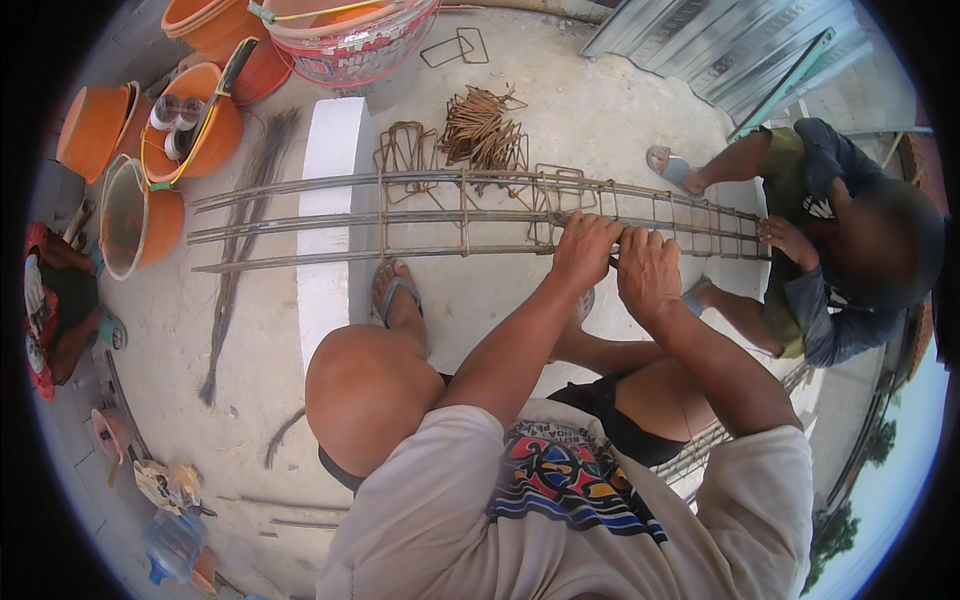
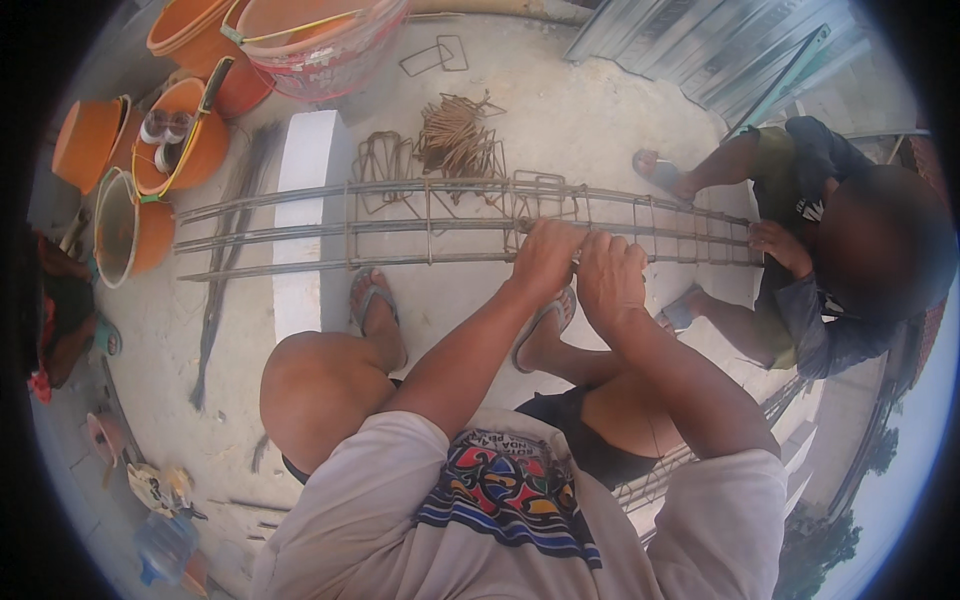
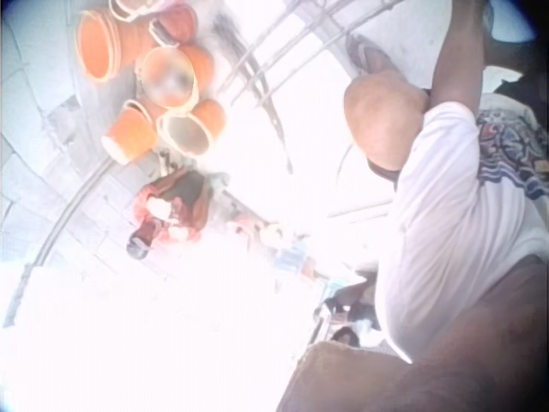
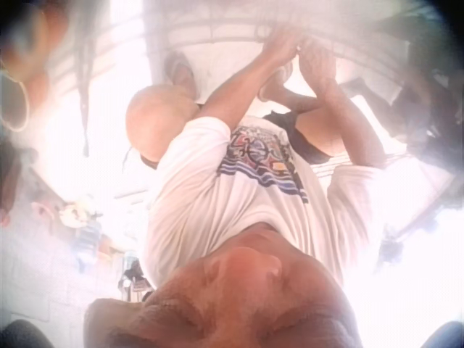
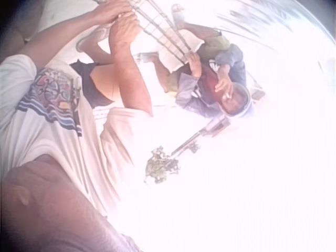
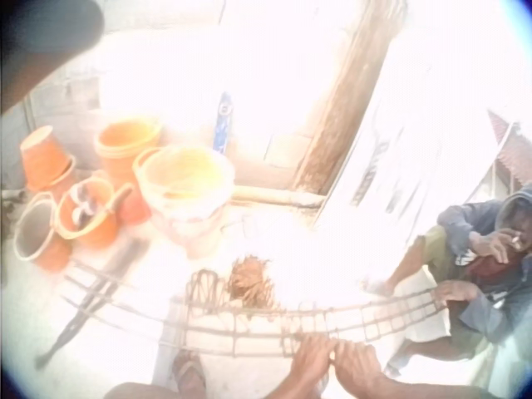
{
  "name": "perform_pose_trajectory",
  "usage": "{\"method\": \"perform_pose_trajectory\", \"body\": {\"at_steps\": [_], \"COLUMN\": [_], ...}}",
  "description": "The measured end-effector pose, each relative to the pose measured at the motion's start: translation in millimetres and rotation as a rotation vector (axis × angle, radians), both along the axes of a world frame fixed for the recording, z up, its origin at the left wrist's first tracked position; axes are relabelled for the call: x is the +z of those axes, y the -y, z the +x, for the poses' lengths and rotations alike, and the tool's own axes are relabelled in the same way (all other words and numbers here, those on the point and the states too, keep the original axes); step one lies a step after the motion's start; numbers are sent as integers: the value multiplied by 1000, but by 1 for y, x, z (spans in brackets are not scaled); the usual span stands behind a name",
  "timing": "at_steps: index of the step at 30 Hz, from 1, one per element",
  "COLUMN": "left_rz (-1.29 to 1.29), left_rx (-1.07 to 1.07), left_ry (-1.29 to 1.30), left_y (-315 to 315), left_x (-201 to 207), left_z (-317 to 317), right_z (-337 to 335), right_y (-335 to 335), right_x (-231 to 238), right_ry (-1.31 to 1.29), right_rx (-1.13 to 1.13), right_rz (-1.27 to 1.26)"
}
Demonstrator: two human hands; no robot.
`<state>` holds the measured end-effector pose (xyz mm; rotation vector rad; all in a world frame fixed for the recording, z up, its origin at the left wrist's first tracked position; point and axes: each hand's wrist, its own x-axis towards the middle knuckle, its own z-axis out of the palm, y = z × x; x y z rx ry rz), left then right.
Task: The person sits on the floor and uses pliers to twist wire ties around the intersections of a rebar cage. They repeatedly pick up wire ties, wrap them around the rebar, and twist them tight to secure the structure.
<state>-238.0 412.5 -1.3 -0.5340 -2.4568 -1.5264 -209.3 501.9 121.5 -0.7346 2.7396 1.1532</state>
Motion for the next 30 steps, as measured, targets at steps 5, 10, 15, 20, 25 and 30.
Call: {"method": "perform_pose_trajectory", "body": {"at_steps": [5,10,15,20,25,30], "left_rz": [19,131,87,134,84,72], "left_rx": [-74,228,186,102,75,2], "left_ry": [249,-89,-46,-158,-157,147], "left_y": [13,8,-1,10,8,10], "left_x": [18,25,12,-2,-2,20], "left_z": [-20,7,-1,12,9,-25], "right_z": [-51,-119,-113,-67,-69,-38], "right_y": [3,15,-7,-7,6,27], "right_x": [22,51,41,27,41,41], "right_ry": [246,995,1236,1167,1046,147], "right_rx": [-125,-980,-1303,-1359,-1222,-57], "right_rz": [-85,-213,-553,-766,-646,62]}}
